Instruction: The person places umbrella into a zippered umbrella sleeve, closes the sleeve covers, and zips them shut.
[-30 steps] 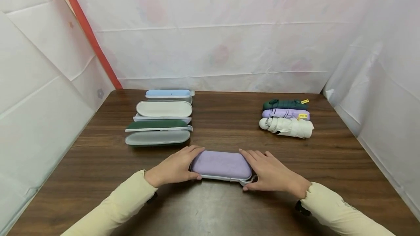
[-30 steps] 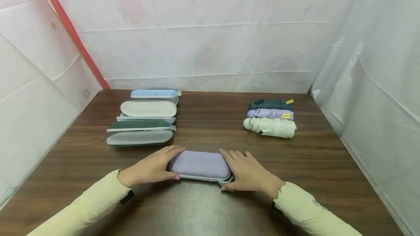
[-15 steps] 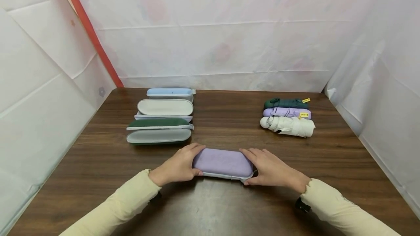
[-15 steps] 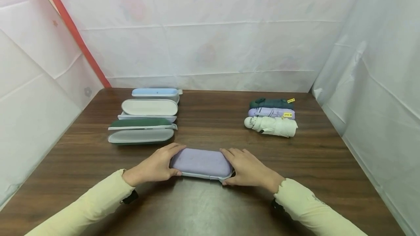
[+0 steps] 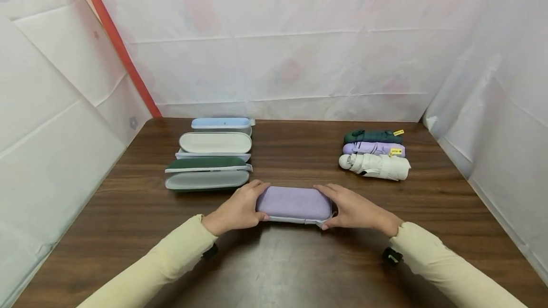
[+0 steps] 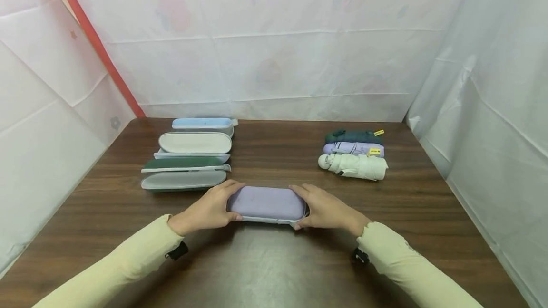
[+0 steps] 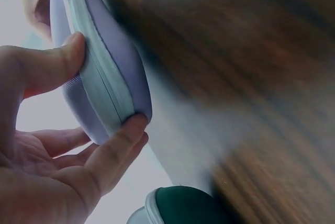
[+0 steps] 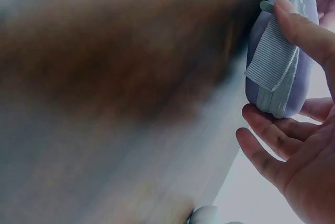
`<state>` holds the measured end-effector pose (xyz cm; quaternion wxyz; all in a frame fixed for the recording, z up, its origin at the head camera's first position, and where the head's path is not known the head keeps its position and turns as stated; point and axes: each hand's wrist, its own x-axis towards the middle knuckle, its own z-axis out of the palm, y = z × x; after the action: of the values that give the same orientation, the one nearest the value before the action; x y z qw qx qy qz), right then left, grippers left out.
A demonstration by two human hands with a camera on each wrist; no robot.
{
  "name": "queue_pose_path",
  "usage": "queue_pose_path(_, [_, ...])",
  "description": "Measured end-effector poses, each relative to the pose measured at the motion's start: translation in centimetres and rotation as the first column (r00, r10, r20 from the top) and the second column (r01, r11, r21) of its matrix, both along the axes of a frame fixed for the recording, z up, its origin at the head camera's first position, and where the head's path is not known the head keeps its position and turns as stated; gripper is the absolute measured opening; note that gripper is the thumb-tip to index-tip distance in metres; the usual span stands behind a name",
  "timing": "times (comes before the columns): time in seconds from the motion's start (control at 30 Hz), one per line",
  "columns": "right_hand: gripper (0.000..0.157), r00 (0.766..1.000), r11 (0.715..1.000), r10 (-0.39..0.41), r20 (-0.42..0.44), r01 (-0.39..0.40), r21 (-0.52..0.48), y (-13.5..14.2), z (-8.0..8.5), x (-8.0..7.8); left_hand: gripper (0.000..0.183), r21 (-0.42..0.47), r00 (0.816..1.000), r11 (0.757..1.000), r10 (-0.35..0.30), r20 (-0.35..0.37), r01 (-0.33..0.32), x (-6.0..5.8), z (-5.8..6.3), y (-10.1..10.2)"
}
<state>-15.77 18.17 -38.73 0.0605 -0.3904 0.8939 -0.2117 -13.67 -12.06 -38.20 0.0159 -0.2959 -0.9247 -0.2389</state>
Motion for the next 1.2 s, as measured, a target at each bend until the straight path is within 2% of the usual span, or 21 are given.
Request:
queue_pose_path(0.27, [0.093,0.999,0.997,0.022,0.025,-0.020,-0.079,0.7,0.4,-3.0,0.073,-0.003,0.998,0.999,0.048,0.033,-0.048,-2.5,0.9,1.2])
queue_pose_path(0.57, [0.091,0.994,0.985,-0.046,0.103,0.063,-0.162,0.6,1.6,-6.3,0.073,-0.070,0.998,0.996,0.064,0.028,-0.062,-6.0,2.8,2.2])
queue_pose_path(0.7, [0.089,0.985,0.976,-0.077,0.154,0.106,-0.191,0.5,2.1,-7.9,0.074,-0.111,0.993,0.989,0.100,0.061,-0.093,-7.6,3.8,2.6])
queue_pose_path(0.83, [0.088,0.977,0.972,-0.116,0.179,0.149,-0.181,0.4,2.8,-9.5,0.075,-0.122,0.989,0.986,0.127,0.075,-0.117,-9.5,4.2,2.8])
queue_pose_path(1.0, [0.089,0.961,0.959,-0.156,0.227,0.203,-0.200,0.5,3.5,-11.6,0.076,-0.109,0.983,0.982,0.164,0.086,-0.155,-12.0,4.5,3.4])
queue_pose_path(1.2, [0.089,0.919,0.923,-0.142,0.367,0.256,-0.286,1.0,3.6,-14.0,0.077,-0.103,0.964,0.973,0.218,0.149,-0.204,-14.3,4.6,4.0])
